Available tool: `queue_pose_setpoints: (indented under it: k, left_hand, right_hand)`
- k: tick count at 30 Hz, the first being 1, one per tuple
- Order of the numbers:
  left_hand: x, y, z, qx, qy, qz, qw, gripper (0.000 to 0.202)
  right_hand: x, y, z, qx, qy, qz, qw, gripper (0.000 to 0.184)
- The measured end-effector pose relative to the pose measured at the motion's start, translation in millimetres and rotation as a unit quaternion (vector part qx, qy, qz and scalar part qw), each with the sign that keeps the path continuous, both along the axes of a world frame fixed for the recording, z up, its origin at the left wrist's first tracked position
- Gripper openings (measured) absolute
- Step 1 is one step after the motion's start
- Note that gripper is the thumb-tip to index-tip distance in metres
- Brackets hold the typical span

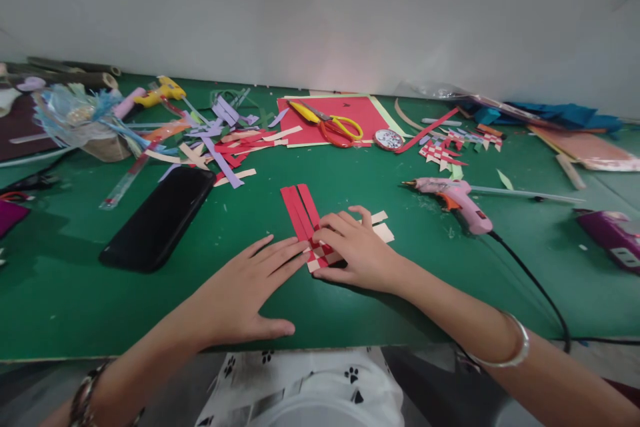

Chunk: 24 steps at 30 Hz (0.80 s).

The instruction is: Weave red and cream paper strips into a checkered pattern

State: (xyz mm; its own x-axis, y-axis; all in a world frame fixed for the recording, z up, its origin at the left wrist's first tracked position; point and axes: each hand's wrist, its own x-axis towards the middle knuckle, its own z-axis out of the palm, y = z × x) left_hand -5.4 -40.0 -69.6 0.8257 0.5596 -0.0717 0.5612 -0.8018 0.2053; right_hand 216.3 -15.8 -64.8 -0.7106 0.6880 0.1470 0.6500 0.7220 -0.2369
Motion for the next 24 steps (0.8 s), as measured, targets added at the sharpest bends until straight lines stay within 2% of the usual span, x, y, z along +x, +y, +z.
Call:
queue_pose_setpoints:
  k: [9, 14, 19, 24]
  left_hand:
    - [-3, 3, 1.7, -0.018, -0.004, -0.005, 1.000, 0.076]
    - [-4, 7, 3.7, -0.013, -0.021, 0.019, 1.000, 0.082]
    - [-1, 7, 1.2, -0.013, -0.006, 0.019, 1.000, 0.083]
    - [-1, 7, -1.2, -0.011, 0.016, 0.014, 1.000, 0.084]
  right_hand:
    - [-3, 0, 2.8, -0.017, -0.001, -0.008, 1.000, 0.030]
    - [2, 1, 8.1, -0.067, 0.023, -0.008, 0.997, 0.035]
    - [8, 2, 9.5, -0.082, 0.034, -0.001, 0.996, 0.023]
    - [8, 3, 8.1, -0.086, 0.025, -0.003, 0.996, 0.020]
